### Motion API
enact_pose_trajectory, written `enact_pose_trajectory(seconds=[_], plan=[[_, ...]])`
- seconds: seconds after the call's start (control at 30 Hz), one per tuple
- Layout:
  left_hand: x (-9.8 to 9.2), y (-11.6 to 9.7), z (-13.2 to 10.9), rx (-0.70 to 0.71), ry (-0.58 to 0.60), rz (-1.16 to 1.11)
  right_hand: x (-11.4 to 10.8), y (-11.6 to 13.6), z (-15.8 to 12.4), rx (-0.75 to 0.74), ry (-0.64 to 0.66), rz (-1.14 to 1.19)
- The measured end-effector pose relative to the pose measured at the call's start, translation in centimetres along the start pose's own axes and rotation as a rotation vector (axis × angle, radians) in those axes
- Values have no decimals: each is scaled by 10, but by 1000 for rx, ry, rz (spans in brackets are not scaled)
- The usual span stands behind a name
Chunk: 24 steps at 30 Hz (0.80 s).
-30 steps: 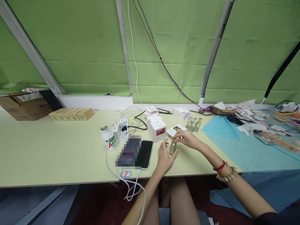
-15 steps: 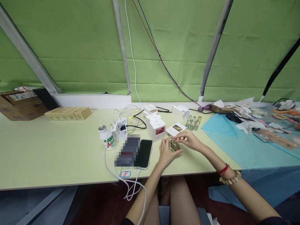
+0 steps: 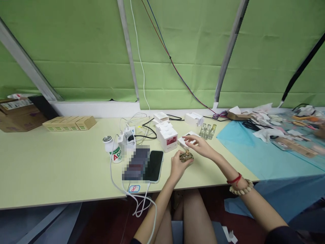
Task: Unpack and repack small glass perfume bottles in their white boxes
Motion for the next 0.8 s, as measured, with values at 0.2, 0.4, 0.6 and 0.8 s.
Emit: enact_pose_trajectory(seconds=[0.2, 0.4, 0.6, 0.8], plan=[[-3, -9, -1, -34, -32, -124, 16, 6, 8, 119, -3, -205], [0, -3, 1, 28, 26, -72, 12, -4, 1, 79, 35, -37], [2, 6, 2, 50, 51, -68, 6, -1, 13, 118, -168, 75], [0, 1, 0, 90, 11, -28, 13, 10, 27, 158, -275, 68]])
Point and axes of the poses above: each hand's wrist, its own z-axis towards the middle knuckle, its own x-axis out of the palm, y = z × x, the point moved 3 cm from there along z, towards the middle knuckle, and after that the axes turned 5 degrees about -z, right-handed, at the moved point
